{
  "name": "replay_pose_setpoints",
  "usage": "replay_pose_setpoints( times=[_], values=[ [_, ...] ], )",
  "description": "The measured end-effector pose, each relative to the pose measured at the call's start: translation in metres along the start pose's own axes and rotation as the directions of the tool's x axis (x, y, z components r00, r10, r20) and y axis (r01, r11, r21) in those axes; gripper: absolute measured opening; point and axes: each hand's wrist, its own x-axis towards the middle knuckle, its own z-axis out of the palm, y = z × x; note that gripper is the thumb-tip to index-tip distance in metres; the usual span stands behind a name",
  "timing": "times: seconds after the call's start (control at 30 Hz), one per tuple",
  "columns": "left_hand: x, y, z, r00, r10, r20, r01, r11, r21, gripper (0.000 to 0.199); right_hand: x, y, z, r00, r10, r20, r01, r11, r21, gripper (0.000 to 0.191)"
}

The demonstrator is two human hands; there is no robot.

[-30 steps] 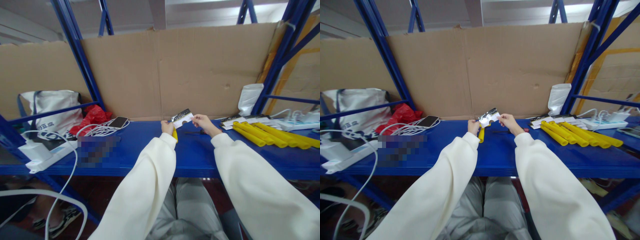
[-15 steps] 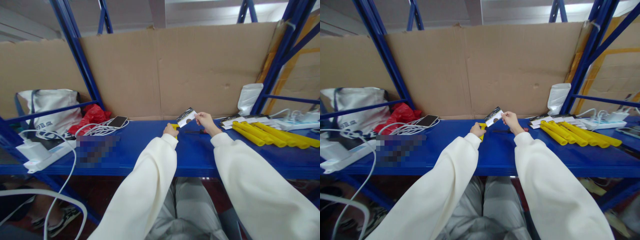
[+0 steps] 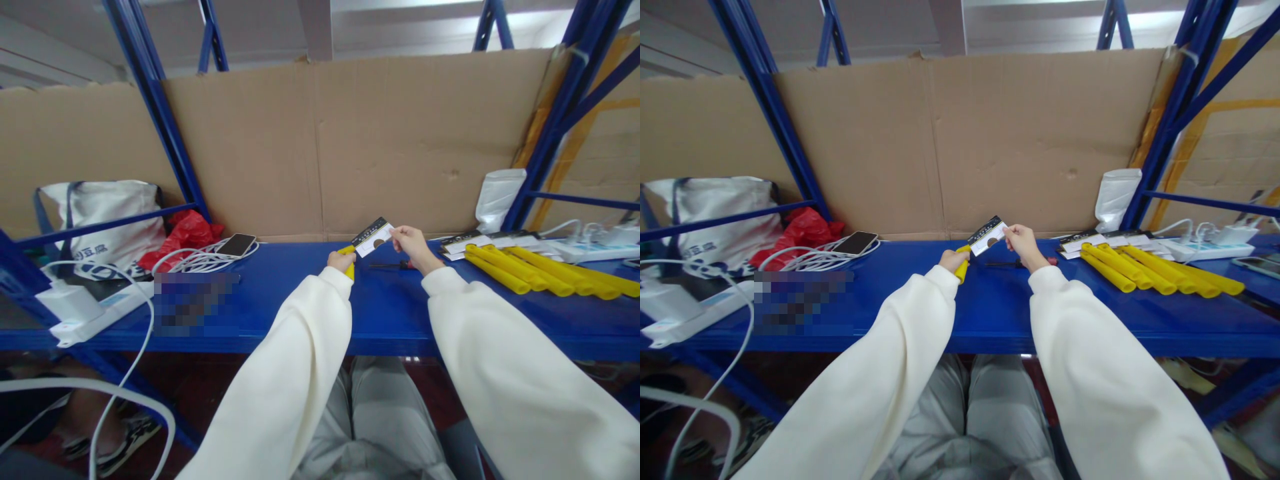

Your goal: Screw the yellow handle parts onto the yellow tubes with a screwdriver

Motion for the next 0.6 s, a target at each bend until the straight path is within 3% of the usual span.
replay_pose_setpoints(
  times=[0.1,0.27,0.47,0.6],
  values=[
    [-0.002,0.004,0.001,0.997,-0.071,-0.024,0.071,0.997,0.015,0.021,0.0,0.0,-0.001,1.0,-0.009,-0.001,0.009,1.0,-0.006,0.042],
    [-0.007,0.014,-0.002,0.988,-0.014,-0.152,0.022,0.999,0.05,0.021,0.0,-0.001,0.0,1.0,0.011,-0.011,-0.011,1.0,0.0,0.039],
    [-0.011,0.019,-0.002,0.974,-0.013,-0.224,-0.012,0.994,-0.111,0.024,0.001,0.0,0.0,1.0,0.016,-0.012,-0.016,1.0,0.004,0.042],
    [-0.008,0.019,-0.003,0.978,-0.03,-0.208,-0.001,0.989,-0.147,0.026,0.002,0.002,-0.001,1.0,0.004,-0.007,-0.004,1.0,0.006,0.042]
  ],
)
